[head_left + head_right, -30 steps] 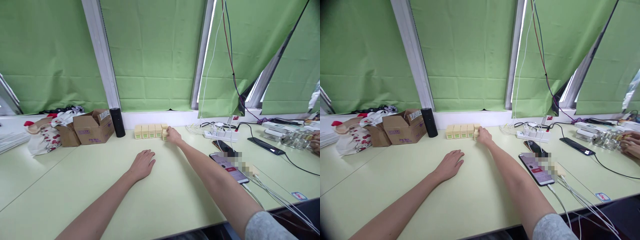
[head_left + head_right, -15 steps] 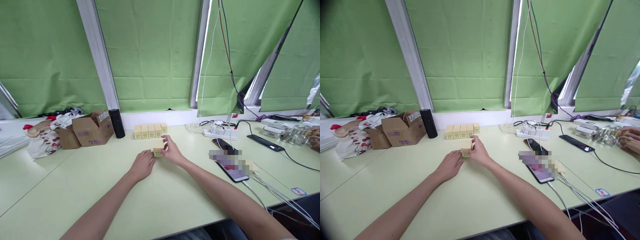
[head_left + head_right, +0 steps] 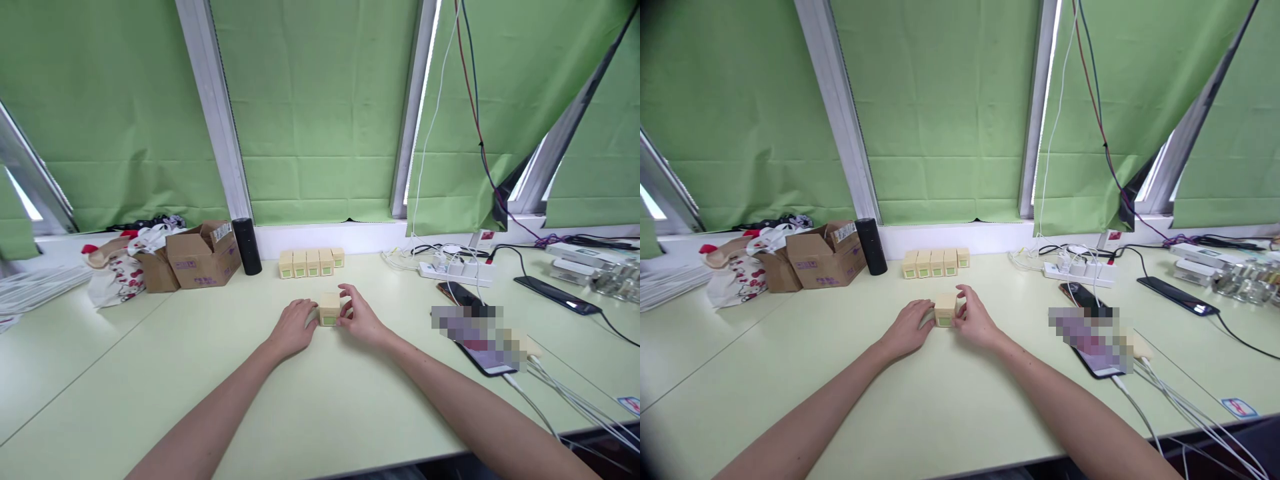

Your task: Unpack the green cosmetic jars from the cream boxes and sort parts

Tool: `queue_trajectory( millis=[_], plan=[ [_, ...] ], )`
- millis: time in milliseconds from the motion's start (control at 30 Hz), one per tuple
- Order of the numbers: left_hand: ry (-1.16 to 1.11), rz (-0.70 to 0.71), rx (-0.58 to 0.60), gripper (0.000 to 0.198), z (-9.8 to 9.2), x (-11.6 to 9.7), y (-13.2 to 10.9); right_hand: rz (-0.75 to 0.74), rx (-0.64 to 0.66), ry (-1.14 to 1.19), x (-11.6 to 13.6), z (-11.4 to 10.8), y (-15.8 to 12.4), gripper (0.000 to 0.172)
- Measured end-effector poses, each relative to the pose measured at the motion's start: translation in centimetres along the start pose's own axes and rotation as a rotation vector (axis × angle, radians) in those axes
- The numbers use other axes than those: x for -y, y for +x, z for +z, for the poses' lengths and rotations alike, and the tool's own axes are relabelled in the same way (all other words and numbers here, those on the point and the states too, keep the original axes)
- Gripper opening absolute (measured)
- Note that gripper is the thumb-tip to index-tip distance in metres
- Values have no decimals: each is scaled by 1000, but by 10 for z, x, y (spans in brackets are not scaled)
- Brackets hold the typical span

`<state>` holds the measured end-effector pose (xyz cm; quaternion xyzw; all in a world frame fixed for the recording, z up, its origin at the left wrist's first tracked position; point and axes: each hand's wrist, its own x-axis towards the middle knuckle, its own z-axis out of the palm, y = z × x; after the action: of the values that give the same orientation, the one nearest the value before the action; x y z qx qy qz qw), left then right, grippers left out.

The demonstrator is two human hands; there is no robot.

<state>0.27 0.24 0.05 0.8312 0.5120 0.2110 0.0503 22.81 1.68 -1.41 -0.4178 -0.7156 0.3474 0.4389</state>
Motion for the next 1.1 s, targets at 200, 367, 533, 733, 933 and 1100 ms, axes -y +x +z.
queue_trajectory(
  millis=[200,367,533,733,933,1100],
  plan=[
    [-125,-125,-31,47,5,-2,2,70,-7,63,-14,-5,0,67],
    [-191,-115,19,59,12,1,2,61,21,118,-11,-3,-1,64],
    [-195,-132,42,58,11,2,1,36,12,114,-12,0,-1,52],
    [-217,-142,1,48,3,-3,1,16,-29,59,-17,1,3,44],
    [-248,-146,-70,33,-1,-5,1,17,-98,-36,-13,-1,1,33],
    [-258,-149,-100,28,0,-4,1,1,-138,-111,-7,-3,-1,31]
  ],
)
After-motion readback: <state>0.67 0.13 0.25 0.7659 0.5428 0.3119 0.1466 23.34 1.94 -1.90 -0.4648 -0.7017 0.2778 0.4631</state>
